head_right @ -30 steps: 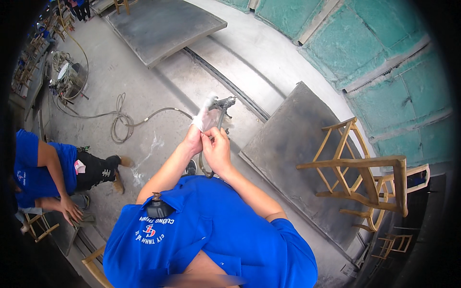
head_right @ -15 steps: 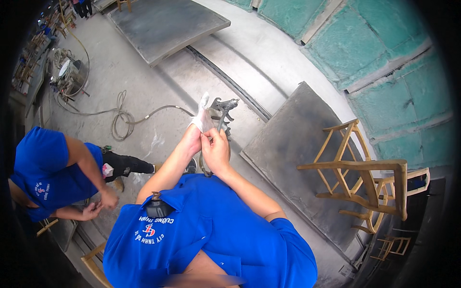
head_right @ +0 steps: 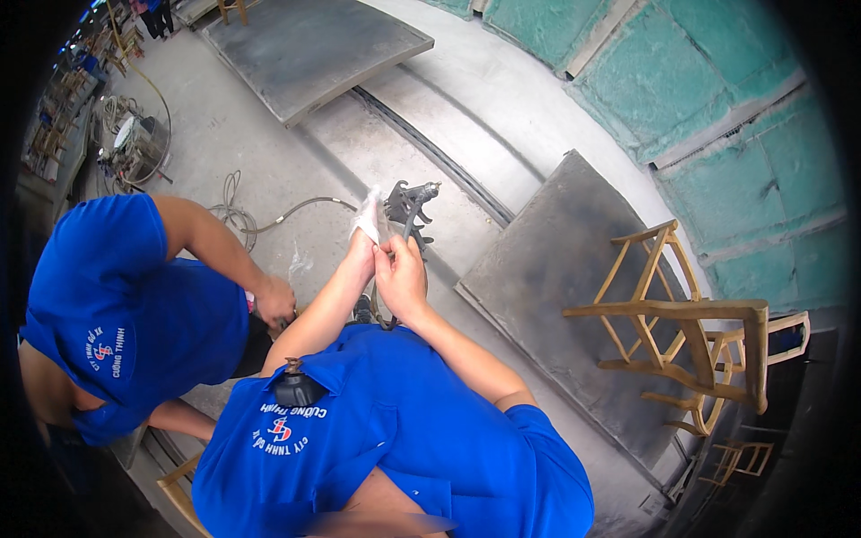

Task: The person walks through a furniture workshop, picks up a rag, puts on a glove, and then uses a spray gun to apply finish to a wooden chair frame. The person sprays multiple sides of the chair while moving around it.

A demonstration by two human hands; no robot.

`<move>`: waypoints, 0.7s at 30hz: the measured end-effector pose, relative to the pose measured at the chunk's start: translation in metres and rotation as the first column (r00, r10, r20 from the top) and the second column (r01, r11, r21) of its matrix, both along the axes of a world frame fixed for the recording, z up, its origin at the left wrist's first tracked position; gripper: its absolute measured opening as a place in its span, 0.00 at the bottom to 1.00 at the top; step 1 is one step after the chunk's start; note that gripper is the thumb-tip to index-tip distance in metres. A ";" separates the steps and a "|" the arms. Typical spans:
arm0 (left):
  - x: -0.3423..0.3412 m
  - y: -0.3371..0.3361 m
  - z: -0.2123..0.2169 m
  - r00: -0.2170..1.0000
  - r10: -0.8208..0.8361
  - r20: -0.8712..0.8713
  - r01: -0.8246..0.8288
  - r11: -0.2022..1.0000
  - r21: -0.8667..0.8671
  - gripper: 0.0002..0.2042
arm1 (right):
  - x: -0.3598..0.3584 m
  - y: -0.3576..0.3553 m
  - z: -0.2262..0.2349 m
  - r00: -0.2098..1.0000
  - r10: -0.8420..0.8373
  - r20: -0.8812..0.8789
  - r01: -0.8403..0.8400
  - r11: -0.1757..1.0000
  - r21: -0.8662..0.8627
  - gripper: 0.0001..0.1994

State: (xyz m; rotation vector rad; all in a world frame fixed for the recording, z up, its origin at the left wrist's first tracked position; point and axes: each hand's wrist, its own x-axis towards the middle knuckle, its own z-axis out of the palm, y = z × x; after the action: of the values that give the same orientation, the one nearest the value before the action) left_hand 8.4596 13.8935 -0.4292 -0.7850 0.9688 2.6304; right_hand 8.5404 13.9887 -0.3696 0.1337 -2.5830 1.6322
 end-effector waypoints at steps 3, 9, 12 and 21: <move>-0.013 -0.003 0.006 0.990 0.130 -0.053 -0.137 0.979 -0.149 0.33 | -0.006 -0.005 -0.004 1.000 0.012 0.011 -0.012 0.999 -0.035 0.06; -0.041 -0.010 0.028 0.984 0.179 0.015 -0.167 0.940 -0.297 0.32 | -0.023 -0.014 -0.008 0.998 0.027 -0.059 -0.030 0.998 -0.055 0.05; -0.058 -0.015 0.036 0.975 0.221 0.026 -0.171 0.820 -0.547 0.32 | -0.031 -0.019 -0.005 0.999 0.030 -0.044 -0.034 0.994 -0.099 0.05; -0.074 -0.047 0.048 0.928 0.175 -0.330 -0.316 0.839 -0.442 0.34 | -0.049 -0.042 0.004 0.995 0.072 -0.073 -0.083 0.985 -0.153 0.06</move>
State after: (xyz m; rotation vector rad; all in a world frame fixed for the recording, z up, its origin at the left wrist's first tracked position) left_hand 8.3857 13.8464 -0.3815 -0.6844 1.7767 2.7970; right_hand 8.4917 13.9465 -0.3653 0.2767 -2.4184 1.8153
